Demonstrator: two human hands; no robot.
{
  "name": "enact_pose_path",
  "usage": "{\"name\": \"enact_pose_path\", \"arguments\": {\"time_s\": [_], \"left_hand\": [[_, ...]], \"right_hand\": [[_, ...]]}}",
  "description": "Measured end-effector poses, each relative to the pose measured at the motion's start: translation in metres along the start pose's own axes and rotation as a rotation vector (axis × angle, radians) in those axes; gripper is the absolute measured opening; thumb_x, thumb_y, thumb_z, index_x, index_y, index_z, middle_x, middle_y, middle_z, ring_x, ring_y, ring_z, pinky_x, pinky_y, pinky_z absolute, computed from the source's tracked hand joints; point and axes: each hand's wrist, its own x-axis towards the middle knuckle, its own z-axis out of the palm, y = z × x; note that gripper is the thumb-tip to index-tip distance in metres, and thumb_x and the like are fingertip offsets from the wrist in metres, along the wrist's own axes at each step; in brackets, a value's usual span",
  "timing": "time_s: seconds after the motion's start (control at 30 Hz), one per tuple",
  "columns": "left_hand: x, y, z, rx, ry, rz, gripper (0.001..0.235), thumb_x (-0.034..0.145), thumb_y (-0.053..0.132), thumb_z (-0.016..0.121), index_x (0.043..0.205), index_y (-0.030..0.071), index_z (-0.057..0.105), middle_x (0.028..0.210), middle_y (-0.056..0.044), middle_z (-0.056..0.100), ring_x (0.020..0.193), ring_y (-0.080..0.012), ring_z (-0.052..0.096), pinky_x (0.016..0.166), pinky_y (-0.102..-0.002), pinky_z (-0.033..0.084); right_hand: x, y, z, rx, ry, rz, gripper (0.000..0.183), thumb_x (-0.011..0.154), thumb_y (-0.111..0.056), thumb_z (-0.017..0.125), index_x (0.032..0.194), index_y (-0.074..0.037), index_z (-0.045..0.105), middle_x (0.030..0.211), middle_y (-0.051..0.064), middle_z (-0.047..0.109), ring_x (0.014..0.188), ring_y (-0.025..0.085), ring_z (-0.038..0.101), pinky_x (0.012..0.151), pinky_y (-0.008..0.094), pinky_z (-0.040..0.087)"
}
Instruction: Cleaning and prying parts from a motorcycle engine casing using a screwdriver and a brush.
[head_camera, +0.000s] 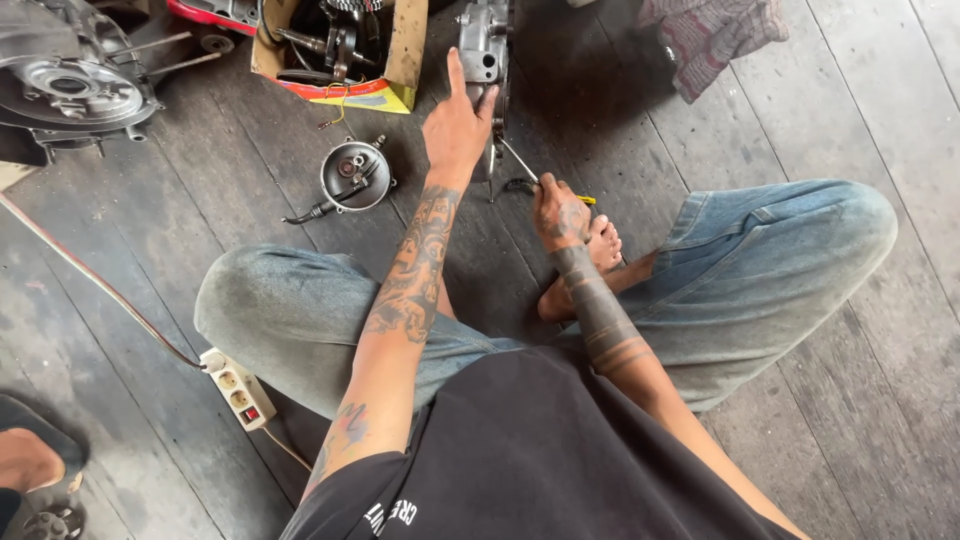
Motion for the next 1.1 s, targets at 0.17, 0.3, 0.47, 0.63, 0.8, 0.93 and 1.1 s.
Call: {"name": "enact_pose_path", "arguments": {"time_s": [0.17, 0.3, 0.47, 0.63, 0.8, 0.93, 1.1], "left_hand": [[-0.001, 0.0, -0.003, -0.018, 0.002, -0.003, 0.084, 0.104, 0.059, 0.057, 0.162, 0.015, 0.015, 0.073, -0.007, 0.074, 0.061, -0.0275, 0.071, 0.062, -0.04, 0.056], [-0.001, -0.002, 0.001, -0.012, 0.02, 0.012, 0.084, 0.104, 0.06, 0.057, 0.161, 0.015, 0.016, 0.071, -0.007, 0.073, 0.059, -0.0276, 0.07, 0.06, -0.04, 0.055], [-0.002, -0.002, -0.002, -0.001, 0.015, 0.019, 0.084, 0.104, 0.06, 0.057, 0.161, 0.012, 0.017, 0.068, -0.004, 0.072, 0.056, -0.0253, 0.068, 0.057, -0.038, 0.055], [0.001, -0.005, 0.003, -0.006, -0.003, 0.011, 0.084, 0.105, 0.06, 0.055, 0.161, 0.012, 0.015, 0.07, -0.006, 0.073, 0.058, -0.027, 0.07, 0.061, -0.039, 0.056], [0.0, -0.002, -0.003, 0.002, -0.005, 0.002, 0.084, 0.104, 0.059, 0.056, 0.162, 0.012, 0.016, 0.069, -0.006, 0.072, 0.058, -0.0265, 0.069, 0.059, -0.039, 0.055], [-0.001, -0.002, -0.005, -0.01, -0.014, -0.005, 0.084, 0.104, 0.058, 0.056, 0.161, 0.013, 0.016, 0.071, -0.006, 0.073, 0.059, -0.0272, 0.07, 0.061, -0.04, 0.056], [0.0, -0.002, -0.004, -0.006, -0.025, -0.001, 0.084, 0.105, 0.06, 0.054, 0.161, 0.011, 0.015, 0.069, -0.006, 0.073, 0.057, -0.0276, 0.069, 0.059, -0.04, 0.056]], "right_hand": [[0.004, 0.005, 0.0, 0.024, -0.043, -0.004, 0.011, 0.1, -0.023, 0.06, 0.096, -0.013, 0.059, 0.079, 0.009, 0.065, 0.056, 0.033, 0.062, 0.05, 0.047, 0.049], [0.009, 0.007, -0.005, 0.179, -0.137, -0.06, 0.01, 0.097, -0.016, 0.059, 0.091, -0.008, 0.058, 0.075, 0.013, 0.068, 0.061, 0.036, 0.064, 0.055, 0.049, 0.048], [0.024, 0.015, -0.027, 0.074, -0.205, -0.158, 0.006, 0.095, -0.014, 0.062, 0.092, -0.009, 0.062, 0.075, 0.01, 0.069, 0.058, 0.033, 0.064, 0.054, 0.046, 0.05], [0.039, 0.013, -0.035, -0.172, -0.214, -0.185, 0.013, 0.096, -0.017, 0.067, 0.087, -0.008, 0.065, 0.08, 0.011, 0.067, 0.056, 0.031, 0.065, 0.053, 0.045, 0.054], [0.053, 0.015, -0.043, -0.223, -0.212, -0.274, 0.01, 0.093, -0.015, 0.06, 0.095, -0.006, 0.066, 0.085, 0.017, 0.066, 0.058, 0.034, 0.066, 0.053, 0.047, 0.055], [0.05, 0.029, -0.029, -0.159, -0.231, -0.297, 0.007, 0.095, -0.014, 0.062, 0.093, -0.008, 0.066, 0.084, 0.013, 0.068, 0.056, 0.032, 0.066, 0.051, 0.045, 0.055], [0.063, 0.026, -0.043, -0.24, -0.263, -0.323, 0.013, 0.097, -0.019, 0.063, 0.102, -0.009, 0.07, 0.085, 0.012, 0.07, 0.06, 0.031, 0.068, 0.056, 0.043, 0.056]]}}
